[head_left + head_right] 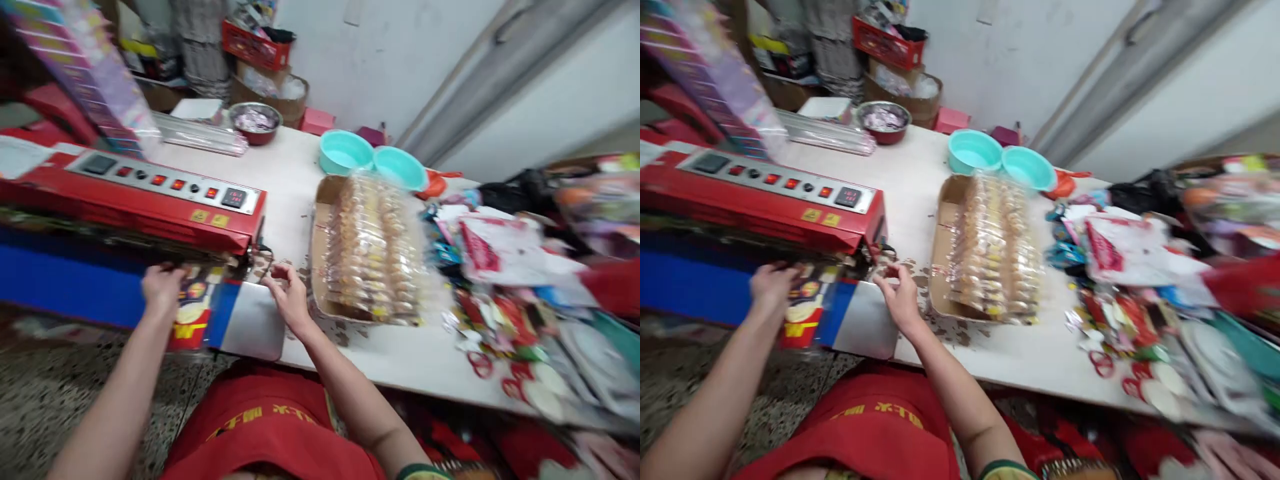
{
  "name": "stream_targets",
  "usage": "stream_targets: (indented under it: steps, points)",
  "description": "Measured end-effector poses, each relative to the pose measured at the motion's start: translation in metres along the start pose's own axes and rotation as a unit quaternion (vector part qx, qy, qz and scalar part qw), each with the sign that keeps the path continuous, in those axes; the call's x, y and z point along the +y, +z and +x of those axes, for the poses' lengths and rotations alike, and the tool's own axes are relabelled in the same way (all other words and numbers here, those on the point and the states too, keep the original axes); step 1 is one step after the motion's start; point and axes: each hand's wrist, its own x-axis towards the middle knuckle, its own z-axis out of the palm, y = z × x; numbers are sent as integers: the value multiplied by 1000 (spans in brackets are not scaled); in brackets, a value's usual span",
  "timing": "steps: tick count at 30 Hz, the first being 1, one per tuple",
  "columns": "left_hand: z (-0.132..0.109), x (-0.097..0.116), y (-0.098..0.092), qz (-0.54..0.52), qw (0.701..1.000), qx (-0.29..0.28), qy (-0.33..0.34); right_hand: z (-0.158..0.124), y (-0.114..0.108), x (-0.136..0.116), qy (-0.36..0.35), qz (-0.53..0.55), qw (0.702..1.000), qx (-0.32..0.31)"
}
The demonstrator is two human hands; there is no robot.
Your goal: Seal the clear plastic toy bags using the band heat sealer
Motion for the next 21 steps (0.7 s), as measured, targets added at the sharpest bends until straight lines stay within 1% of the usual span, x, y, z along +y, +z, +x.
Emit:
stream_targets:
  steps: [1, 2, 3, 4, 5, 6, 7, 8, 9, 10, 11, 12, 13, 14, 15, 17, 19, 21]
  points:
    - [1, -1, -4, 89, 990, 46, 97, -13, -27, -3, -41, -51, 998, 5]
    - [-3, -2, -4, 154, 962, 79, 210, -26, -56, -6, -85, -107, 990, 21]
    - [-13, -3, -1, 187, 929, 80, 310, -38, -87, -8, -131, -168, 976, 48]
    - [-30, -4, 7, 183, 898, 72, 394, -49, -118, -10, -175, -234, 953, 82]
    - [-52, -5, 17, 170, 870, 18, 463, -59, -149, -11, -212, -295, 925, 108]
    - [-80, -5, 32, 149, 841, -59, 517, -66, -177, -12, -238, -345, 899, 124]
    - [-111, -5, 49, 135, 803, -156, 560, -70, -201, -12, -251, -389, 877, 128]
    - [-142, -4, 69, 121, 758, -256, 588, -72, -221, -11, -250, -428, 860, 121]
    - [-172, -3, 90, 114, 710, -340, 606, -72, -237, -9, -238, -463, 847, 106]
    - [-197, -2, 111, 119, 670, -401, 614, -71, -248, -7, -219, -495, 837, 85]
    - [-217, -1, 131, 119, 632, -449, 620, -68, -256, -4, -197, -524, 827, 59]
    - [-231, 0, 148, 117, 602, -488, 620, -65, -260, -1, -176, -549, 816, 31]
    - [-240, 1, 162, 117, 584, -517, 615, -62, -263, 3, -162, -571, 805, 7]
    - [-243, 3, 173, 114, 575, -538, 606, -59, -265, 5, -154, -588, 794, -12]
    - [-241, 7, 180, 111, 576, -552, 593, -56, -267, 5, -148, -601, 785, -23]
    - [-230, 20, 185, 98, 597, -563, 563, -50, -271, -1, -145, -611, 778, -30]
    - [-217, 42, 180, 85, 624, -570, 529, -42, -274, -20, -154, -595, 788, -31]
    - [-208, 71, 168, 64, 647, -588, 482, -33, -274, -50, -179, -541, 821, -34]
